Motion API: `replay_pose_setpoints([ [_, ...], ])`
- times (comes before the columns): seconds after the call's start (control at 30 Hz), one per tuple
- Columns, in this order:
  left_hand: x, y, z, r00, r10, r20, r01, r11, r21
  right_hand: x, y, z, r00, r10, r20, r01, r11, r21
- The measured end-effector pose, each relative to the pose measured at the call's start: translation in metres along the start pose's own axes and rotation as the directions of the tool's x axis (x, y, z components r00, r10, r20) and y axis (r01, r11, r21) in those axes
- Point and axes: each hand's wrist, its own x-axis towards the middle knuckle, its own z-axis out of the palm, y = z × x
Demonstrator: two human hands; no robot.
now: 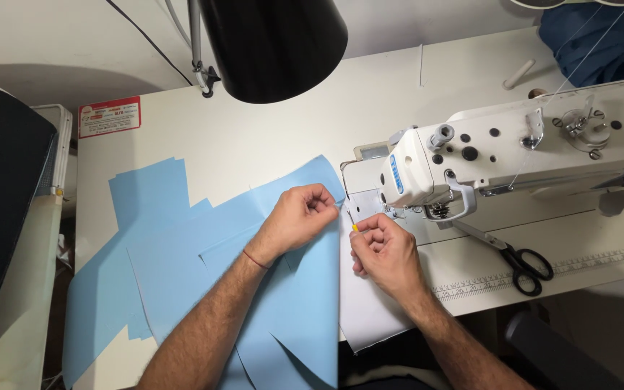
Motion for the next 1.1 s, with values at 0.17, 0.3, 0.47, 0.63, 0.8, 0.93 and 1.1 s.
replay_pose_setpoints([
  [0.17,0.0,0.012,0.003,0.999,0.042,-0.024,-0.039,0.991,0.13,0.002,0.008,-0.005,0.99,-0.135,-0.03,0.134,0.99,-0.032],
  [0.3,-0.002,0.029,0.004,0.998,0.036,0.057,-0.052,0.948,0.313,-0.001,0.004,0.004,0.989,-0.145,-0.017,0.146,0.988,0.047],
  [0.47,-0.003,0.029,-0.007,0.98,-0.073,0.183,0.0,0.93,0.368,-0.001,0.008,0.009,0.996,-0.077,-0.048,0.073,0.995,-0.071],
  [0.63,0.019,-0.011,-0.007,0.967,-0.088,0.237,0.005,0.945,0.328,0.002,0.009,0.001,0.997,-0.079,-0.026,0.069,0.965,-0.254],
  [0.8,0.02,-0.012,-0.008,0.977,-0.087,0.194,0.055,0.985,0.164,0.003,-0.014,0.0,1.0,-0.008,0.005,0.009,0.952,-0.307],
  [0.93,0.017,-0.008,-0.012,0.983,-0.072,0.169,0.049,0.989,0.139,0.006,-0.018,0.002,1.0,-0.019,0.01,0.021,0.946,-0.323],
  [1.1,0.012,0.0,-0.011,0.989,-0.089,0.121,0.073,0.989,0.128,0.006,-0.022,0.003,0.999,0.036,-0.003,-0.035,0.937,-0.346],
])
